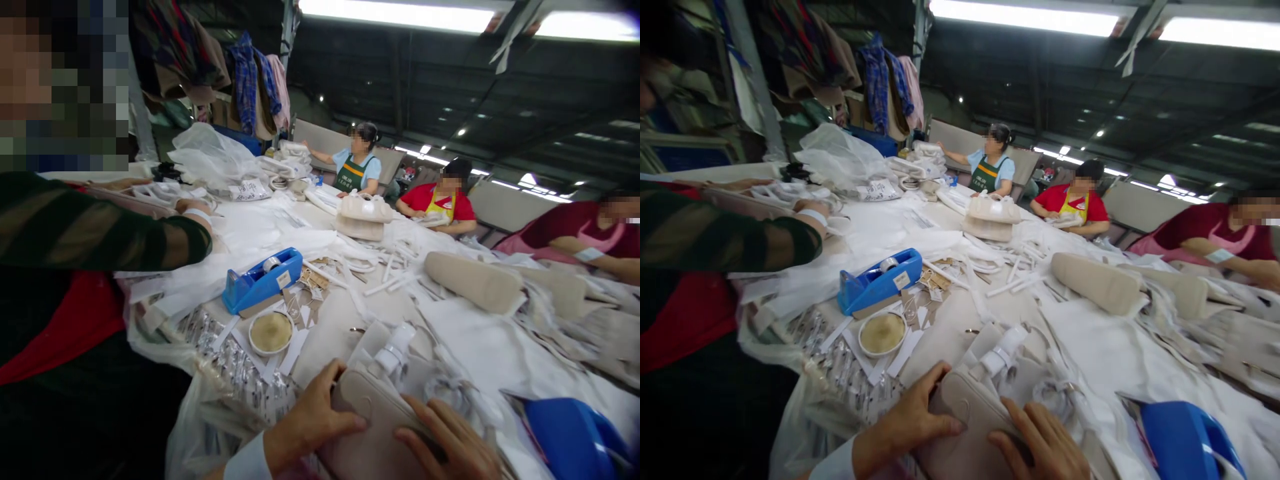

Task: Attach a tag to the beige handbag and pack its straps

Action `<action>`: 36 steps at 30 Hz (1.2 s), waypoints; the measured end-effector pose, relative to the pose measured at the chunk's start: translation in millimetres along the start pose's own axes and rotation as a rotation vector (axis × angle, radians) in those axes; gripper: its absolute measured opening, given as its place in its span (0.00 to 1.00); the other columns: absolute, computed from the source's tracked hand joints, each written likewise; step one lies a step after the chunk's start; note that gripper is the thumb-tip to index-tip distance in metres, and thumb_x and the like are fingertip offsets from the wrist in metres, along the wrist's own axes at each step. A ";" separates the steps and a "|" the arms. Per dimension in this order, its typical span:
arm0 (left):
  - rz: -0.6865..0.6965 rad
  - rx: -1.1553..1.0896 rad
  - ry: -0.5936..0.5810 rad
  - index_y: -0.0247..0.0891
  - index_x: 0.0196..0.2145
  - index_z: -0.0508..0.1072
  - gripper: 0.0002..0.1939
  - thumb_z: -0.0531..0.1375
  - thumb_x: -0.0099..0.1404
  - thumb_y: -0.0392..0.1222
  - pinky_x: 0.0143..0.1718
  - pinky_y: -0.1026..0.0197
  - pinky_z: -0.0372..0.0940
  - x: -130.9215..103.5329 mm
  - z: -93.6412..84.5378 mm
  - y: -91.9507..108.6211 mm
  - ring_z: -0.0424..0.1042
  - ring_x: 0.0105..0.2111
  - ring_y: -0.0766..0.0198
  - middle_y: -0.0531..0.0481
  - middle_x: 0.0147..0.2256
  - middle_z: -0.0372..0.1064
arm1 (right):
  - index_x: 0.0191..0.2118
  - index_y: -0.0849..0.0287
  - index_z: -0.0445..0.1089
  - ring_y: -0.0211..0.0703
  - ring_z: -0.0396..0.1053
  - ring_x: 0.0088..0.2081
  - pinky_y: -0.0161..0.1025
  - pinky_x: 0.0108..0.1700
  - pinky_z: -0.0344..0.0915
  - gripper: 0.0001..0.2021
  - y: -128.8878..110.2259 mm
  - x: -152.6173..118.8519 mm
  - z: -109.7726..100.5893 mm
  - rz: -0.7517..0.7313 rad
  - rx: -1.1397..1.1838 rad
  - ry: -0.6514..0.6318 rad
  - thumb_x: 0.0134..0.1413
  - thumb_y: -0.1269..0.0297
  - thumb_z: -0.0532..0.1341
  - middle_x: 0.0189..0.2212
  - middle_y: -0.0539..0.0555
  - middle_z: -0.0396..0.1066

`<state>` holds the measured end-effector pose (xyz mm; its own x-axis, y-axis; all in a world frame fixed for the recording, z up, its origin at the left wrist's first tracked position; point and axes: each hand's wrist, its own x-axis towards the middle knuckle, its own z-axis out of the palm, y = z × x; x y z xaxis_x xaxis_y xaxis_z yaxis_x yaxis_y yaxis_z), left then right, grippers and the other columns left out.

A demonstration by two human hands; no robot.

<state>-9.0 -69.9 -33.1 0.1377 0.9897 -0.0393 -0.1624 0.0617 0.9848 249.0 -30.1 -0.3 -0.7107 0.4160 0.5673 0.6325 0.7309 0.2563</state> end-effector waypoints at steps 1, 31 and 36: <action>0.054 0.081 0.070 0.36 0.50 0.67 0.39 0.74 0.40 0.42 0.45 0.59 0.61 3.2 0.8 3.6 0.64 0.45 0.54 0.47 0.44 0.66 | 0.49 0.56 0.72 0.45 0.77 0.36 0.35 0.35 0.73 0.17 -3.0 2.3 -1.7 0.025 0.024 0.005 0.62 0.51 0.59 0.37 0.55 0.76; -0.228 0.095 0.210 0.42 0.42 0.71 0.35 0.75 0.35 0.50 0.28 0.59 0.70 41.3 22.6 31.7 0.75 0.30 0.53 0.54 0.29 0.75 | 0.53 0.55 0.60 0.52 0.62 0.55 0.50 0.59 0.59 0.24 -68.6 -88.4 -22.2 1.513 1.047 0.598 0.49 0.65 0.63 0.51 0.56 0.65; -0.246 0.153 0.265 0.47 0.50 0.70 0.40 0.74 0.37 0.54 0.37 0.51 0.74 44.1 18.7 26.2 0.75 0.40 0.44 0.51 0.37 0.77 | 0.52 0.56 0.63 0.51 0.60 0.57 0.47 0.60 0.57 0.25 -83.8 -95.2 -36.2 1.578 1.025 0.655 0.45 0.67 0.61 0.52 0.56 0.64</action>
<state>11.0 -27.0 -5.9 -0.1063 0.9481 -0.2996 -0.0053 0.3008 0.9537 274.8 -150.5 -47.5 0.5490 0.8357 0.0116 -0.0754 0.0633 -0.9951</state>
